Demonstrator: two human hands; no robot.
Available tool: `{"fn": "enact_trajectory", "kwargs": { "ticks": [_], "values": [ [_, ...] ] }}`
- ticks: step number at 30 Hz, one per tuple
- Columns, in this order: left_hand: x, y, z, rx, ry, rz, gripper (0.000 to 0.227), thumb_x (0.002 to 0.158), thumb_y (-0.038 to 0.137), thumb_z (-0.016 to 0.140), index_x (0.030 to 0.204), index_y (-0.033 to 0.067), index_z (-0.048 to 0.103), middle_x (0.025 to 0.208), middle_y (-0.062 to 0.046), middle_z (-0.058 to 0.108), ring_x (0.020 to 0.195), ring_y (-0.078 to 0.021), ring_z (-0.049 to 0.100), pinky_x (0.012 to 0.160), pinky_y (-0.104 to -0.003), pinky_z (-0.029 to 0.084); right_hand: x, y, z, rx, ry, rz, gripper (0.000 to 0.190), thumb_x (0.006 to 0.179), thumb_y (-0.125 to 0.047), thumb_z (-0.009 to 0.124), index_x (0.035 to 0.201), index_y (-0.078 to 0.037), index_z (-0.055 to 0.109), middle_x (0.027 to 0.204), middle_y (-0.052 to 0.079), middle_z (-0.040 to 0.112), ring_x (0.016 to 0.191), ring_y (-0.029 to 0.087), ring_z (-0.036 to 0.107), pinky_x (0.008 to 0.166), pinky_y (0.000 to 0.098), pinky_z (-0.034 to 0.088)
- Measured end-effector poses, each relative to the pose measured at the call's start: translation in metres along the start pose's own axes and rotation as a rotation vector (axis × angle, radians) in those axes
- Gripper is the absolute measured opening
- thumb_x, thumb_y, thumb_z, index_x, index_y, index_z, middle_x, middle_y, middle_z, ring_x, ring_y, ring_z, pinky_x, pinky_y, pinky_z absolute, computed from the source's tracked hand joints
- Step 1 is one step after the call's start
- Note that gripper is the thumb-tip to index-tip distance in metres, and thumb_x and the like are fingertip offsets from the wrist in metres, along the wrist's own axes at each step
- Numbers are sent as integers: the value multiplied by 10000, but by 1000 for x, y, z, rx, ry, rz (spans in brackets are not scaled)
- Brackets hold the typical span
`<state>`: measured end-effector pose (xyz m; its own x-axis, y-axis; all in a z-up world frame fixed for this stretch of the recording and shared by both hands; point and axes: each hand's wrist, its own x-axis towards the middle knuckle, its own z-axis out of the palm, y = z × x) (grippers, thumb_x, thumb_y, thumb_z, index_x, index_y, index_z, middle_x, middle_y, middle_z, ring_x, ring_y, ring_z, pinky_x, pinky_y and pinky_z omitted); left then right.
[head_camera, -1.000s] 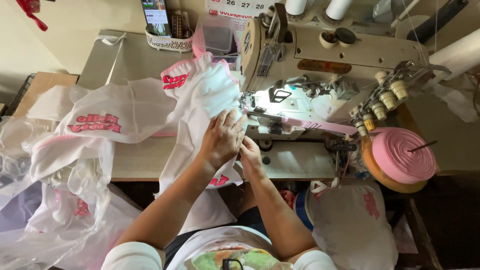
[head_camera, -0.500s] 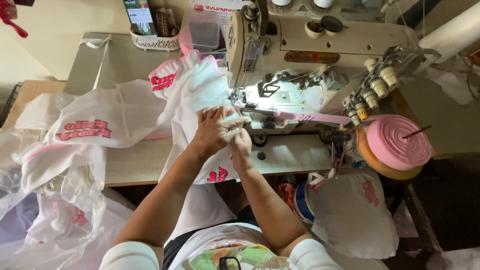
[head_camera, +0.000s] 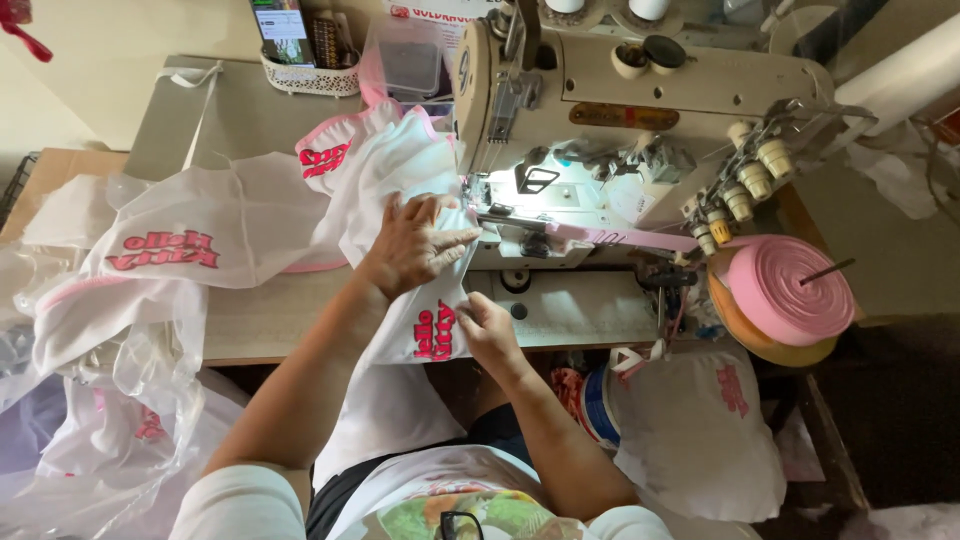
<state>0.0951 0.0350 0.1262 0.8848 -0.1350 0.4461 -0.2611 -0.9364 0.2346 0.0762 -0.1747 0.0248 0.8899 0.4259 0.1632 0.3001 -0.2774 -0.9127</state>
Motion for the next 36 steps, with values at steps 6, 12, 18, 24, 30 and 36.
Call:
{"fn": "enact_trajectory", "kwargs": {
  "ticks": [6,12,18,24,30,36],
  "values": [
    [-86,69,14,-2,598,-155,212,782,254,754,985,196,759,1516,-300,433,1349,-551,453,1037,-589,413,34,14,-15,241,72,36,259,980,-155,640,721,-162,647,586,-105,463,581,43,385,516,200,348],
    [-154,-17,106,-297,-157,-383,246,815,236,703,1040,318,756,963,-84,770,1003,-333,735,891,-475,559,43,-59,-34,793,127,318,139,993,-150,626,869,-86,631,621,34,558,541,146,563,509,228,423],
    [-40,7,-47,100,512,95,559,768,37,633,1323,67,701,1432,-323,498,1295,-493,522,1049,-529,451,44,-98,-6,1041,129,425,162,975,-135,683,944,-140,524,807,62,668,647,209,683,545,274,497],
    [-25,26,20,228,434,6,352,910,349,594,1219,304,756,1334,-130,662,1247,-336,630,1050,-506,464,54,-50,20,970,178,338,113,987,-128,655,953,-75,561,632,1,530,518,119,563,512,230,493],
    [0,19,22,225,329,-145,412,971,404,512,1325,317,704,1391,-109,645,1297,-307,599,1075,-478,420,54,-52,17,966,183,295,108,1046,-191,580,963,-123,572,724,4,627,612,91,642,524,213,461],
    [34,-8,57,407,381,-246,436,864,423,650,1280,302,702,1326,-91,660,1259,-284,599,1032,-494,446,52,35,33,913,165,233,227,1029,-351,667,949,-144,619,932,41,636,910,128,592,806,320,520]
  ]
}}
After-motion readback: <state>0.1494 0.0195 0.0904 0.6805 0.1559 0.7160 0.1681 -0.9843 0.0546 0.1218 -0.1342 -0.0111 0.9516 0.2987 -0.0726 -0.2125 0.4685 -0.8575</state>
